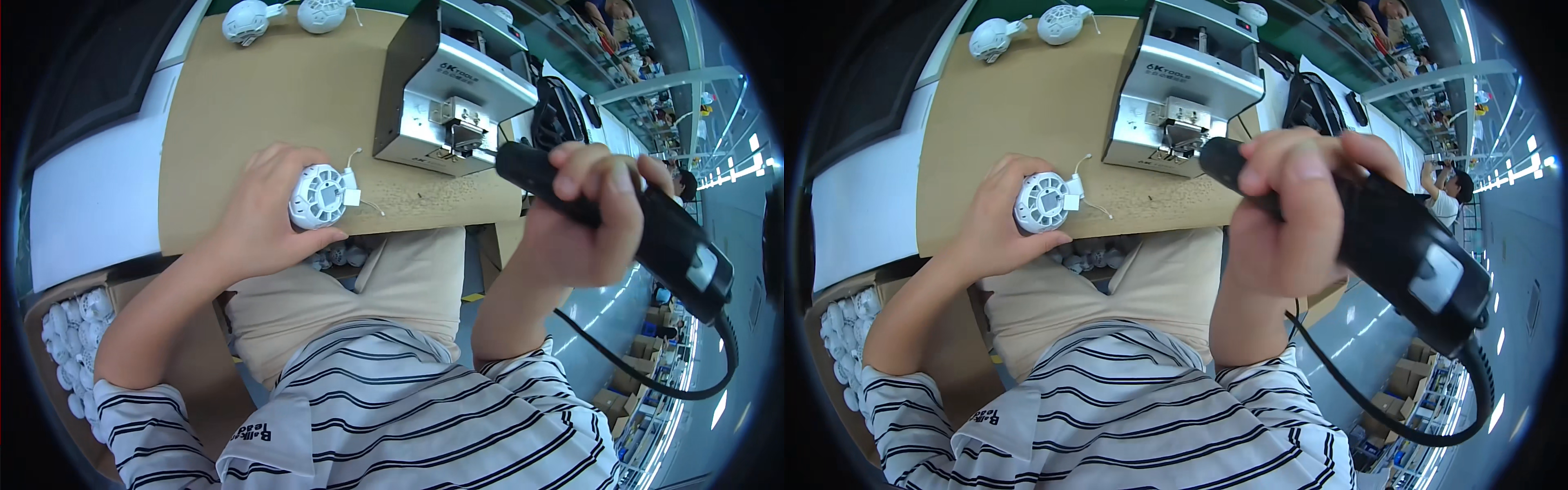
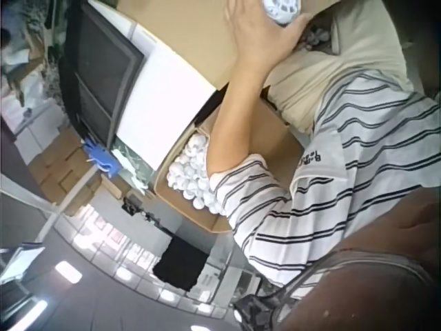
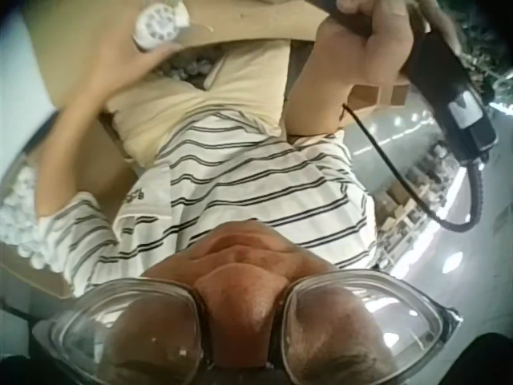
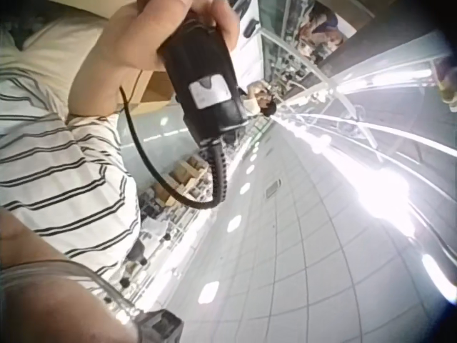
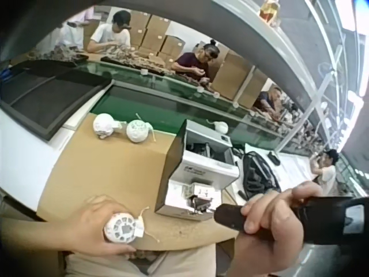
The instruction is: Assembling white plastic electronic housings by driving screws into pre-drilled holes using an electric screwdriver.
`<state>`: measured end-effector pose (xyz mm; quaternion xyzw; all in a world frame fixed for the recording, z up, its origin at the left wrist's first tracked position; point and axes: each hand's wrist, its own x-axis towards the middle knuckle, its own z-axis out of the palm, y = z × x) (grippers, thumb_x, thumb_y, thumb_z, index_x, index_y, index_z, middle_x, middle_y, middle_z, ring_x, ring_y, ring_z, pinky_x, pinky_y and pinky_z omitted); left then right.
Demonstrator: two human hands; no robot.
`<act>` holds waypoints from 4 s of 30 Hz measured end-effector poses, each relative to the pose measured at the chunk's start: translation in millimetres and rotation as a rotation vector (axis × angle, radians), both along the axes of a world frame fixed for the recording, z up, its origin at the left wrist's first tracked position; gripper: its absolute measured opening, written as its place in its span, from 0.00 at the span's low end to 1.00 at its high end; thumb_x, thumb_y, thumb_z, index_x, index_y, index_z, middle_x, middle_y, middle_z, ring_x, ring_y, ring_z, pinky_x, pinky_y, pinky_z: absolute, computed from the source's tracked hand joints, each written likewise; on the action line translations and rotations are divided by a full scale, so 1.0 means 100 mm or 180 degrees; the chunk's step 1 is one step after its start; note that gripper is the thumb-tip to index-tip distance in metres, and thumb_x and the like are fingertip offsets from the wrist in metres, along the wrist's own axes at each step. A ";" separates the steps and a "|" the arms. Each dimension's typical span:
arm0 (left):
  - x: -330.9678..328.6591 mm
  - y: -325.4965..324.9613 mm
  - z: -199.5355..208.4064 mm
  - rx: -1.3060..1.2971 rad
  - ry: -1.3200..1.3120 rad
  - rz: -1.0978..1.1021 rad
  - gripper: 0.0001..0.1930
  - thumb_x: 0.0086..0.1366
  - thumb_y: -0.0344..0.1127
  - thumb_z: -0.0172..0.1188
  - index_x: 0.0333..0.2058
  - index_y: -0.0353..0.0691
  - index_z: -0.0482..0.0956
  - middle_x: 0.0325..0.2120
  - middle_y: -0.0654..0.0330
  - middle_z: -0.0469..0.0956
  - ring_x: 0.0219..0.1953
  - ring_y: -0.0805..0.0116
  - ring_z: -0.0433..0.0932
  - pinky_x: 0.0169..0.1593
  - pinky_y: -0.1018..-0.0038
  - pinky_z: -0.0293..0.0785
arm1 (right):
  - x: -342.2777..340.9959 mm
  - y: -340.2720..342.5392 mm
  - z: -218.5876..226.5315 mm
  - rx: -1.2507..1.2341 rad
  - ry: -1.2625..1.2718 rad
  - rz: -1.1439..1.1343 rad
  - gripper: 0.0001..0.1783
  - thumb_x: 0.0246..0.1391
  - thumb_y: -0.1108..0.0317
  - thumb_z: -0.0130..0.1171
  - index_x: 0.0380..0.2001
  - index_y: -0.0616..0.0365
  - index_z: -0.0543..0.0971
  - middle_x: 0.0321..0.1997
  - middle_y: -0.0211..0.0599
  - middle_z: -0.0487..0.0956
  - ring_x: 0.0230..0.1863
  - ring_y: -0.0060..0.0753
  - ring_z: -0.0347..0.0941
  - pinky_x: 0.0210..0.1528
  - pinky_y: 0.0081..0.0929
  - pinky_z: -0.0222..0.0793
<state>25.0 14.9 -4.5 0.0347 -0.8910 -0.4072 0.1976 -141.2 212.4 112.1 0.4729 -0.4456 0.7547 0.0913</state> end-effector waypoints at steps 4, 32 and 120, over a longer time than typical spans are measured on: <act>-0.01 0.02 -0.01 -0.0131 -0.0041 0.0101 0.31 0.46 0.35 0.75 0.50 0.41 0.73 0.43 0.56 0.76 0.45 0.57 0.73 0.56 0.63 0.65 | 0.01 -0.13 -0.10 0.0099 -0.0188 -0.0517 0.19 0.53 0.74 0.50 0.49 0.56 0.76 0.20 0.29 0.68 0.21 0.25 0.66 0.35 0.31 0.71; 0.06 -0.02 -0.02 -0.0415 0.0026 0.0071 0.29 0.49 0.37 0.72 0.51 0.41 0.73 0.44 0.57 0.75 0.46 0.57 0.72 0.57 0.64 0.64 | 0.23 -0.18 -0.09 -0.0400 -0.0623 0.1026 0.15 0.60 0.68 0.46 0.49 0.56 0.73 0.23 0.23 0.68 0.24 0.22 0.66 0.39 0.31 0.66; -1.30 1.16 -2.69 0.0549 -0.3681 -0.0633 0.38 0.60 0.48 0.68 0.64 0.39 0.66 0.53 0.51 0.76 0.46 0.59 0.78 0.44 0.72 0.77 | -1.54 0.16 -1.58 -0.1509 -0.4015 0.1151 0.06 0.42 0.79 0.57 0.22 0.65 0.70 0.14 0.51 0.69 0.09 0.45 0.63 0.14 0.43 0.65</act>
